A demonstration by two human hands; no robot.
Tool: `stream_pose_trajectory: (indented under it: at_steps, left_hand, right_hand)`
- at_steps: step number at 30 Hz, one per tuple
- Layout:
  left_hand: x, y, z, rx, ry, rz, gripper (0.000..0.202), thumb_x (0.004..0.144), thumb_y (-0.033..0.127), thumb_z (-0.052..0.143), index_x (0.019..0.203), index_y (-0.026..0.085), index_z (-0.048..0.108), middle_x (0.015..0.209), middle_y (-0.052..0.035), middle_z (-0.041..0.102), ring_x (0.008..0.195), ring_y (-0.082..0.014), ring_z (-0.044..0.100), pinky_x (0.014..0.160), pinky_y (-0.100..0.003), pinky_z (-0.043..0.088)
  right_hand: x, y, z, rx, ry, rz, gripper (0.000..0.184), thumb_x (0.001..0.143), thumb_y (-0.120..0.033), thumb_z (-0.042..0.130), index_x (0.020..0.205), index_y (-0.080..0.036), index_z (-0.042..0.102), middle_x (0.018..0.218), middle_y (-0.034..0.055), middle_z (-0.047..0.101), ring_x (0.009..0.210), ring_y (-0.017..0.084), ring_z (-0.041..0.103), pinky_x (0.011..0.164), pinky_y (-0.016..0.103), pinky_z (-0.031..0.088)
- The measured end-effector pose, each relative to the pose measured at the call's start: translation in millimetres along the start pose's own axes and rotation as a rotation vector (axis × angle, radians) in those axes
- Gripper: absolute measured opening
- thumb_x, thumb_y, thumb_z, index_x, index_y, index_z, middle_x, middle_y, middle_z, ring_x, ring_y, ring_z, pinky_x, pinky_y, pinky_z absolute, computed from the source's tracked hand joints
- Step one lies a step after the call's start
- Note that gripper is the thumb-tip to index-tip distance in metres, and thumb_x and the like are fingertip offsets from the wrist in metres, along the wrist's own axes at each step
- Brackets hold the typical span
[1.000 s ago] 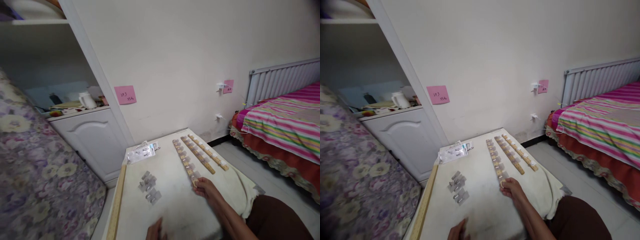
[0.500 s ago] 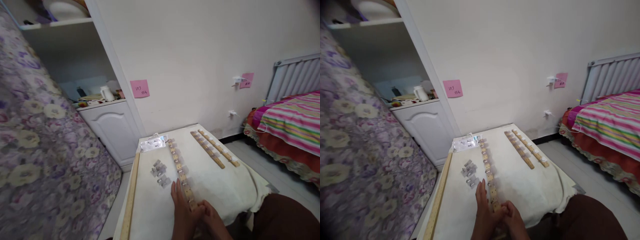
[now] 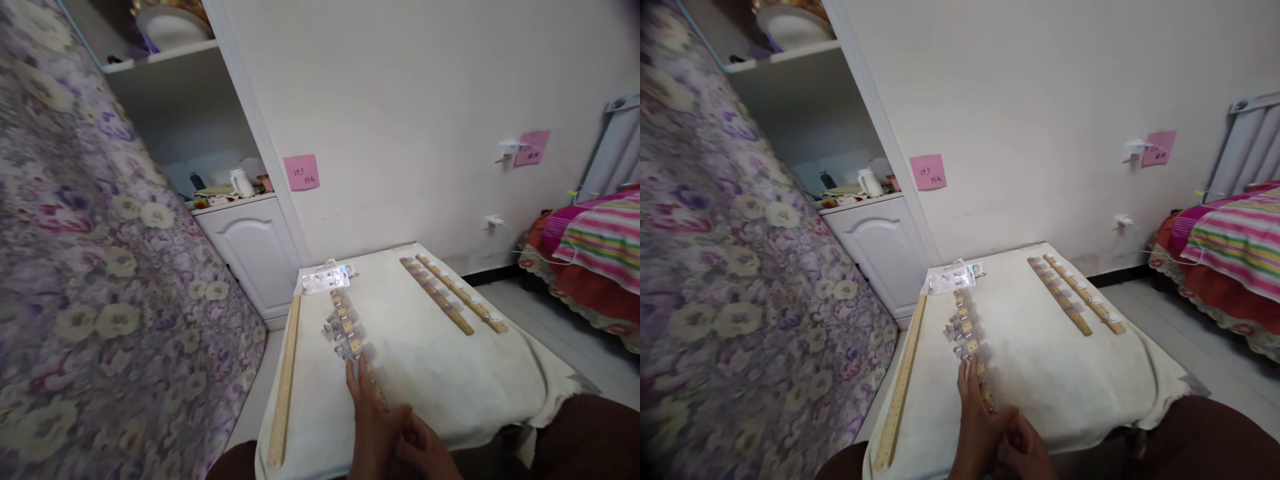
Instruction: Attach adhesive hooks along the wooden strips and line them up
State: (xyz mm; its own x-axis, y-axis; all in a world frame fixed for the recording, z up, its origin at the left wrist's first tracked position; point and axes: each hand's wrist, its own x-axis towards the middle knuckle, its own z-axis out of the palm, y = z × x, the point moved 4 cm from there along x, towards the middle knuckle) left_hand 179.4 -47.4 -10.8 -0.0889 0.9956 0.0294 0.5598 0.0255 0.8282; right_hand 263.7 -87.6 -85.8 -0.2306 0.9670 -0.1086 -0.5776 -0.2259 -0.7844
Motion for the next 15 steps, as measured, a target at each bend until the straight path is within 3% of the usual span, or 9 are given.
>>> stream_pose_trajectory:
  at_steps: [3,7,15]
  left_hand:
    - [7.2,-6.5,1.0,0.0,0.025,0.042,0.104,0.054,0.015,0.068,0.144,0.016,0.017,0.155,-0.0099,-0.01,0.143,-0.0266,0.004,0.114,-0.028,0.02]
    - [13.3,-8.7,4.0,0.021,0.003,0.072,0.109,0.052,0.017,0.073,0.144,0.017,0.016,0.155,-0.0092,-0.014,0.143,-0.0271,0.002,0.115,-0.029,0.017]
    - [25.4,-12.6,-1.1,0.067,0.029,0.079,0.101,0.058,0.021,0.071,0.144,0.016,0.019,0.156,-0.0098,-0.002,0.144,-0.0248,0.001,0.116,-0.03,0.015]
  right_hand:
    - [-1.5,10.1,-0.2,0.027,0.014,0.022,0.041,0.059,-0.048,0.078,0.073,-0.019,0.053,0.056,-0.0032,0.057,0.049,0.011,0.05,0.05,0.022,0.035]
    - [-0.3,19.5,-5.5,0.051,0.047,0.042,0.047,0.054,-0.05,0.08,0.071,-0.018,0.049,0.057,-0.0035,0.058,0.047,0.009,0.05,0.048,0.021,0.032]
    - [-5.6,21.2,-7.1,-0.016,0.059,0.109,0.05,0.052,-0.053,0.079,0.071,-0.019,0.048,0.054,-0.0058,0.055,0.046,0.008,0.051,0.048,0.02,0.032]
